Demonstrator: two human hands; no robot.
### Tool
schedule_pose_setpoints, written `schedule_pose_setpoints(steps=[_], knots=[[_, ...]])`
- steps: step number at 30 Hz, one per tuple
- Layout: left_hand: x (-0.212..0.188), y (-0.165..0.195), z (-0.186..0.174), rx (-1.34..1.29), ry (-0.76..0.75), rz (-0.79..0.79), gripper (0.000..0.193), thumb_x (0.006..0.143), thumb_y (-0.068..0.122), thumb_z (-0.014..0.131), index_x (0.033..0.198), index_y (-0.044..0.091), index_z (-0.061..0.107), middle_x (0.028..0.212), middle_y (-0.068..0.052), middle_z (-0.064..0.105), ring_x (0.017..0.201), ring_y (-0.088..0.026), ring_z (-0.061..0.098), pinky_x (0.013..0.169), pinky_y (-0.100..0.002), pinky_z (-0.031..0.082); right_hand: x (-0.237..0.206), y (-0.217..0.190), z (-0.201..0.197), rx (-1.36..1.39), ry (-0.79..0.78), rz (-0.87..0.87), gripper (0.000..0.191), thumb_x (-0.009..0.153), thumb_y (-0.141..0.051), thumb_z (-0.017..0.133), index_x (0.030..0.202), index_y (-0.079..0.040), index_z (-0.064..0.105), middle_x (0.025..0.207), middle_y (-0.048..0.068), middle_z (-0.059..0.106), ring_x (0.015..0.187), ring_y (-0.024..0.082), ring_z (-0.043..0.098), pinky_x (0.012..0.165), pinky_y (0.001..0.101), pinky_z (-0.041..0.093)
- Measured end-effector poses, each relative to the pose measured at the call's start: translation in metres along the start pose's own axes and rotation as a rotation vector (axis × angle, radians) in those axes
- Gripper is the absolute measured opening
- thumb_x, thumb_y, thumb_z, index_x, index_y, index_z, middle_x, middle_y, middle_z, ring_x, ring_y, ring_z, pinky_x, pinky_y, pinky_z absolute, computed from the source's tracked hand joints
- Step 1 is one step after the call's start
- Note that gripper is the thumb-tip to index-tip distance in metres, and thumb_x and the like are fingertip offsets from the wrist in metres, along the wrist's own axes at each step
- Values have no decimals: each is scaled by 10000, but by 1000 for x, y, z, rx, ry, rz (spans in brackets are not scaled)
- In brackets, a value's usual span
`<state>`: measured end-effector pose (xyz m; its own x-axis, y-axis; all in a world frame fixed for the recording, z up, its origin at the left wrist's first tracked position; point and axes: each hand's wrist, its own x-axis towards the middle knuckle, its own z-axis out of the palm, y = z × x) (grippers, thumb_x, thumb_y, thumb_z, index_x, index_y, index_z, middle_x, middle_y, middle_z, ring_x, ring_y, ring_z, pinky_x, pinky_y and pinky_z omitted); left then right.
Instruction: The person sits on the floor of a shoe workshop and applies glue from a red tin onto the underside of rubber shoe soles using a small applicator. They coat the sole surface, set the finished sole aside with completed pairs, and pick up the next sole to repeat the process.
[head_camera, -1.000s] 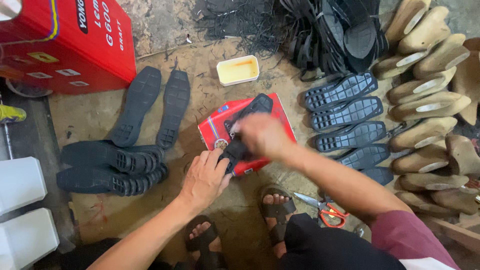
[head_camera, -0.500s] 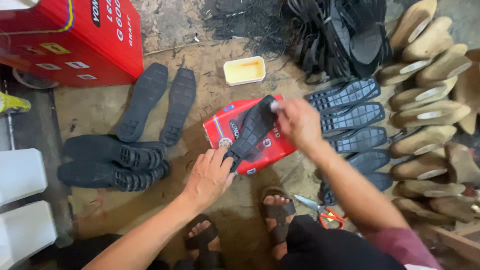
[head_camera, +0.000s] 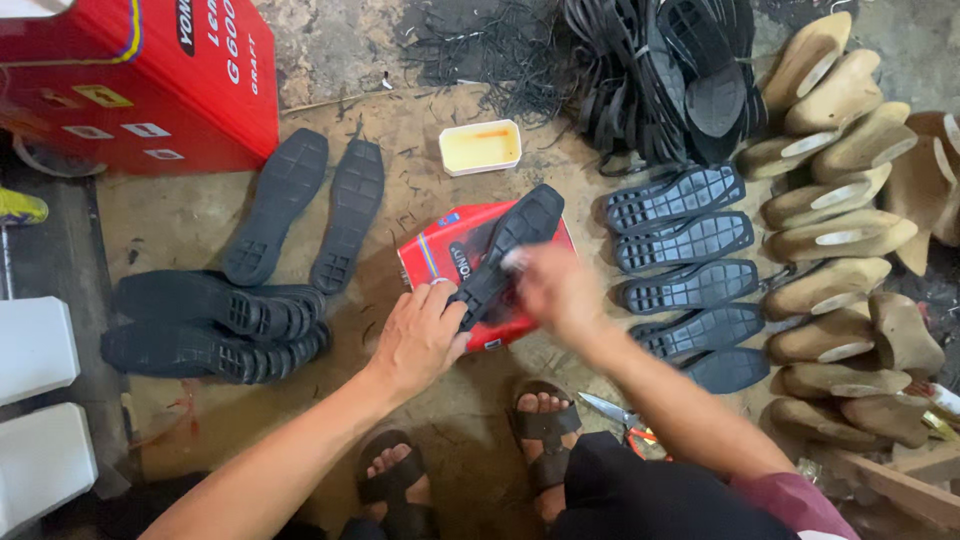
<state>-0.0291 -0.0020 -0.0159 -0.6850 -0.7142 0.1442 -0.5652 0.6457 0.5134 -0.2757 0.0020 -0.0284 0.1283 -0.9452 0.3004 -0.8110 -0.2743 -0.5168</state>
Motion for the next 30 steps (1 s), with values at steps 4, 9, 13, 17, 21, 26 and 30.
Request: schedule_pose_setpoints(steps=[4,9,13,17,21,26,30], knots=[[-10,-2,-7,-59,69,-1,528,693,200,834,1154,33,640,1252,-158,594,1130,-342,565,872,-463,465,-18,-17,11,166,-174,-133,233,839,-123,722,1065,-74,696,951,129,715,866,357,694,739,447,562],[-17,-9,-19,-74,137,-79,629,710,163,821,1289,43,609,1261,-103,606,1196,-320,545,948,-475,441,10,-4,5,-4,-44,42,198,865,-96,743,1059,-91,702,951,131,709,854,357,691,745,449,557],[-17,-8,-20,-85,139,-113,665,700,167,835,1305,52,585,1239,-95,606,1194,-316,538,957,-479,434,8,-35,14,67,-102,-132,282,804,-65,708,1084,-62,680,940,133,696,835,369,668,723,479,526],[-20,-8,-17,-91,137,-149,713,674,134,823,1336,57,573,1226,-98,614,1180,-319,537,944,-483,432,-6,-60,21,122,-183,-279,333,789,-77,698,1120,-52,670,1007,113,700,838,319,650,719,446,497],[-24,-18,-15,-101,134,-117,702,694,44,747,1370,47,555,1268,-113,614,1209,-322,548,952,-472,448,3,-54,9,96,-400,-472,382,787,-96,679,1166,-53,673,1058,75,680,882,264,637,736,396,464],[-23,-23,-8,-180,144,-184,626,784,42,728,1386,69,560,1312,-123,610,1235,-334,556,973,-470,459,19,-47,-7,67,-566,-680,375,764,-151,668,1136,-106,686,1042,15,662,887,229,615,788,380,472],[-17,-22,-3,-216,102,-260,639,767,138,790,1357,65,556,1270,-133,594,1179,-353,545,918,-483,449,22,-42,-10,84,-596,-824,351,788,-180,642,1130,-112,684,1106,18,651,920,208,608,804,372,464]])
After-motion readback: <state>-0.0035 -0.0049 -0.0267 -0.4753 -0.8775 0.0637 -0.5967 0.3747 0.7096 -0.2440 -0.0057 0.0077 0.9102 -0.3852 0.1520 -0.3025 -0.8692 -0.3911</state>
